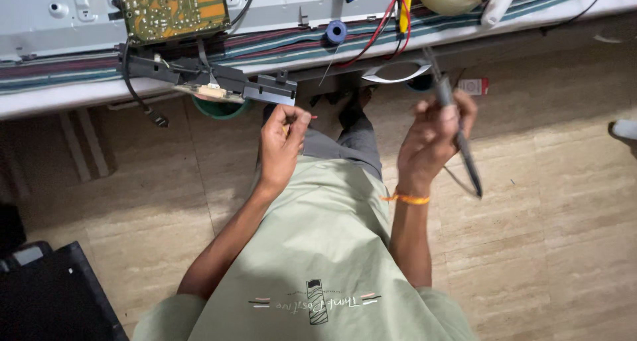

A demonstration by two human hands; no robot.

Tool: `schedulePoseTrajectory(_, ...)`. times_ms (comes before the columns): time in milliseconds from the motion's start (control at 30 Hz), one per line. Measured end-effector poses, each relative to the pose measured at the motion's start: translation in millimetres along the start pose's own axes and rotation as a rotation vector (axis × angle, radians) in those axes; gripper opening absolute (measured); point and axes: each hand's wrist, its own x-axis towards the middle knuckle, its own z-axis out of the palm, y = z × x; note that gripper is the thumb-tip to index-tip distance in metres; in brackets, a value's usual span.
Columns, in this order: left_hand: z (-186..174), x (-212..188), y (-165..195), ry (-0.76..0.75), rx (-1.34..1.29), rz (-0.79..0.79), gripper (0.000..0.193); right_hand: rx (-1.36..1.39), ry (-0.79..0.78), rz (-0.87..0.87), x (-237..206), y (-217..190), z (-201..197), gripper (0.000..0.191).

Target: The person sits at a repair bench, picks up a soldering iron and a small wire assembly, and solders wire connections. They strip and position the wires by hand, apply solder with the iron, and continue working the wire ends while holding the iron.

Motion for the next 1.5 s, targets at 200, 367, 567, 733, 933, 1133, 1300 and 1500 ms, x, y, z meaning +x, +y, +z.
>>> schedulePoseTrajectory(200,29,18,5,-0.042,-0.201,0.046,0.013,-0.245,-0.028,-0.080,-55,37,20,0.030)
schedulePoseTrajectory(367,47,18,9,-0.017,-0.081,0.106,0.015,-0.398,-0.106,-0.082,-68,37,30,0.029)
schedulePoseTrajectory(567,56,7,18,0.001,0.298,0.239,0.018,-0.393,-0.145,-0.122,-68,38,38,0.022)
schedulePoseTrajectory(733,57,-1,21,-0.018,0.350,0.192,0.017,-0.309,-0.168,-0.051,-58,37,32,0.031)
schedulePoseTrajectory(933,51,-3,18,-0.156,0.215,0.167,0.015,-0.244,-0.214,0.067,-48,33,33,0.033)
schedulePoseTrajectory(1133,46,1,17,-0.076,0.161,0.081,0.015,-0.228,-0.233,0.151,-54,29,37,0.033)
schedulePoseTrajectory(1300,43,2,16,-0.176,0.053,0.065,0.012,-0.218,-0.253,0.099,-54,31,33,0.031)
schedulePoseTrajectory(1500,44,0,21,-0.103,0.119,0.099,0.006,-0.345,-0.234,-0.019,-58,31,39,0.032)
